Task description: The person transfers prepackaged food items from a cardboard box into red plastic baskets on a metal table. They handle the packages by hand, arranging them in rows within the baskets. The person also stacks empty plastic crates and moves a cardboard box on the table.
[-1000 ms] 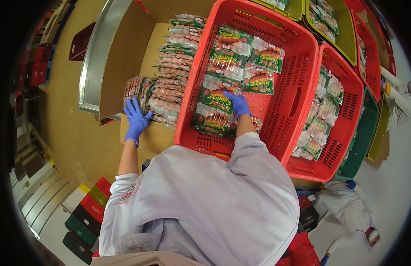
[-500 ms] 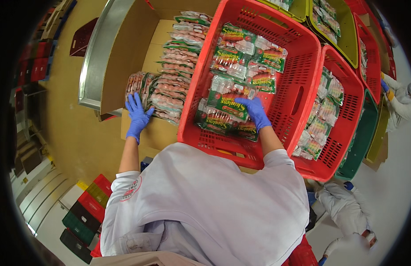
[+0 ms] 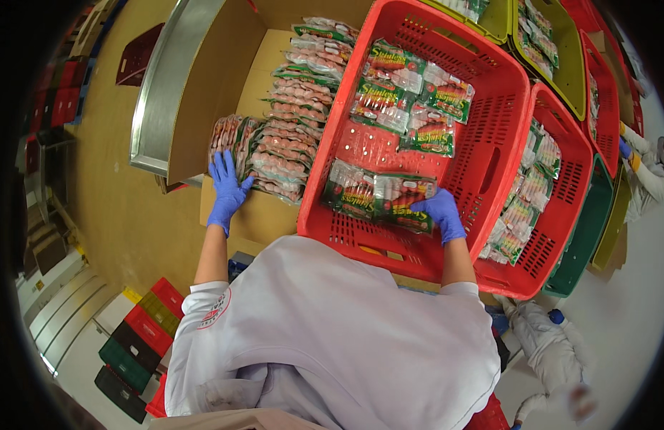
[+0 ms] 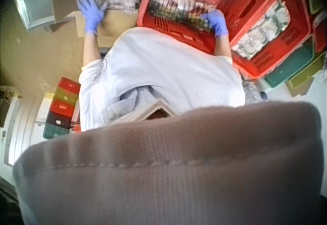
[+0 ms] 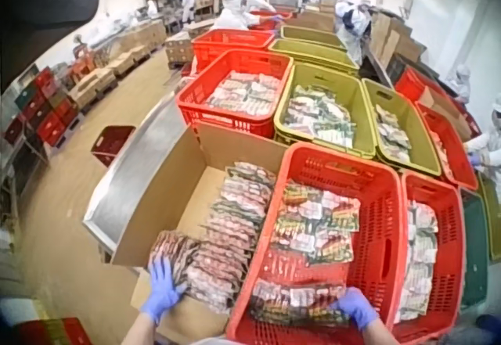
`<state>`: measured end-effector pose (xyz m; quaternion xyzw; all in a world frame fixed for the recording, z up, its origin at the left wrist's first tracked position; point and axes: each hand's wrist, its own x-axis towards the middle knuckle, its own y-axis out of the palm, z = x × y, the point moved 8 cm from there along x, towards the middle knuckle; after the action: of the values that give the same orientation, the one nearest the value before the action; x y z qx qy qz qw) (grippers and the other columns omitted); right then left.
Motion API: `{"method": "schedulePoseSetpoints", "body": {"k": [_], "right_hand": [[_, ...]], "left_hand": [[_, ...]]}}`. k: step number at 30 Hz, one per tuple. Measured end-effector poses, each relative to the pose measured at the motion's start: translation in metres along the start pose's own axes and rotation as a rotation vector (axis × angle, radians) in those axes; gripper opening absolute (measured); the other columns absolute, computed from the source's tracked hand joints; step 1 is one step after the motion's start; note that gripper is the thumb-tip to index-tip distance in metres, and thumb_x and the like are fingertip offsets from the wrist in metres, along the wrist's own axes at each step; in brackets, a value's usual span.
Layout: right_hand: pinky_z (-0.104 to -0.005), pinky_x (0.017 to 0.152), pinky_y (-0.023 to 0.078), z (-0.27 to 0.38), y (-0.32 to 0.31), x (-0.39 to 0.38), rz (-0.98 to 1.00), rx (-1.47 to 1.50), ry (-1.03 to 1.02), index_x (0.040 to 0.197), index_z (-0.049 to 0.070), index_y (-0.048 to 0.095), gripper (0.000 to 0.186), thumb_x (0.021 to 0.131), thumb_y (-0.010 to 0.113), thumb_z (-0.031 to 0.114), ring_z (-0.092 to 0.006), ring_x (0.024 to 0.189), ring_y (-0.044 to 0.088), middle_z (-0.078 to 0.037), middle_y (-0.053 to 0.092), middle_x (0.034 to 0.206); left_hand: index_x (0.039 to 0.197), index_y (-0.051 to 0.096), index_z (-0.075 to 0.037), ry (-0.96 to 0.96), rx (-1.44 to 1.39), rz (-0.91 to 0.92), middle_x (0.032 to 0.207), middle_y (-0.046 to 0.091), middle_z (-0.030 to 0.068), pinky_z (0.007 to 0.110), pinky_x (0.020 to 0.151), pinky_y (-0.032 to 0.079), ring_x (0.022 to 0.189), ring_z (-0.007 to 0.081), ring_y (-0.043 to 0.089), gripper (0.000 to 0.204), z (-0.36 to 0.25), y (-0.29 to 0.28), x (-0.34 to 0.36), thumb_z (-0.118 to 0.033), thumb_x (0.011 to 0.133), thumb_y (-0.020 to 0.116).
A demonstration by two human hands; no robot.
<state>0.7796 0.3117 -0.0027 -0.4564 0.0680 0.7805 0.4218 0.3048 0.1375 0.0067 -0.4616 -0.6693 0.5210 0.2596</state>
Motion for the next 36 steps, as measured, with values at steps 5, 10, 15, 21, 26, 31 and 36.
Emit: {"method": "schedulePoseSetpoints", "body": {"k": [5,10,15,21,26,31,36], "right_hand": [[-0.0305,0.063,0.051,-0.034,-0.006,-0.023,0.047,-0.367,0.256,0.09,0.002,0.065,0.037,0.059,0.077,0.017,-0.0181,0.065,0.062,-0.013,0.065,0.081],[-0.0375,0.078,0.049,-0.012,-0.012,-0.003,-0.225,-1.158,0.346,0.105,0.006,0.058,0.064,0.054,0.078,0.039,-0.0287,0.091,0.06,-0.013,0.06,0.102],[-0.0369,0.09,0.042,0.043,0.033,0.042,-0.211,-1.204,-0.321,0.123,0.006,0.038,0.105,0.034,0.086,0.034,-0.0307,0.105,0.051,-0.017,0.052,0.113],[-0.036,0.087,0.042,-0.005,0.06,0.085,0.467,-0.932,-0.095,0.112,0.004,0.048,0.09,0.034,0.085,0.03,-0.0306,0.102,0.052,-0.018,0.054,0.109],[-0.0371,0.077,0.046,-0.033,0.052,0.082,0.391,-0.795,-0.127,0.114,0.006,0.048,0.084,0.041,0.084,0.028,-0.0269,0.093,0.056,-0.015,0.057,0.105],[-0.0342,0.061,0.046,-0.042,0.062,0.064,0.7,-0.866,0.33,0.102,0.01,0.059,0.058,0.049,0.079,0.021,-0.0168,0.069,0.055,-0.005,0.061,0.079],[-0.0328,0.072,0.046,-0.012,0.068,0.041,0.616,-0.68,0.205,0.095,0.011,0.063,0.05,0.046,0.076,0.018,-0.017,0.078,0.058,-0.004,0.063,0.085]], "left_hand": [[0.139,-0.002,-0.019,-0.127,0.041,0.064,0.144,-0.008,0.0127,0.067,0.091,0.018,0.129,0.0448,-0.005,0.095,0.004,0.009,-0.003,-0.047,0.074,0.061],[0.139,-0.004,-0.019,-0.095,0.026,0.072,0.144,-0.009,0.0124,0.067,0.091,0.018,0.129,0.0444,-0.006,0.093,-0.001,0.004,0.0,-0.045,0.076,0.059],[0.139,-0.003,-0.019,-0.127,0.041,0.073,0.144,-0.008,0.0125,0.067,0.092,0.019,0.129,0.0445,-0.005,0.092,0.001,0.005,-0.002,-0.045,0.076,0.059],[0.139,-0.002,-0.019,-0.065,0.02,0.035,0.144,-0.007,0.0121,0.066,0.092,0.019,0.129,0.0439,-0.005,0.093,0.0,-0.001,-0.002,-0.043,0.075,0.061],[0.139,-0.001,-0.02,-0.139,0.02,0.048,0.144,-0.007,0.0114,0.066,0.091,0.021,0.129,0.0437,-0.002,0.095,-0.004,0.0,-0.002,-0.044,0.073,0.063],[0.139,0.0,-0.019,-0.105,-0.017,0.059,0.145,-0.007,0.0103,0.066,0.091,0.021,0.129,0.0436,-0.001,0.097,0.001,0.0,-0.003,-0.048,0.071,0.063],[0.139,0.005,-0.019,-0.163,-0.094,0.106,0.145,-0.006,0.0086,0.067,0.092,0.019,0.13,0.0428,-0.001,0.096,0.009,0.003,-0.003,-0.048,0.07,0.064]]}}
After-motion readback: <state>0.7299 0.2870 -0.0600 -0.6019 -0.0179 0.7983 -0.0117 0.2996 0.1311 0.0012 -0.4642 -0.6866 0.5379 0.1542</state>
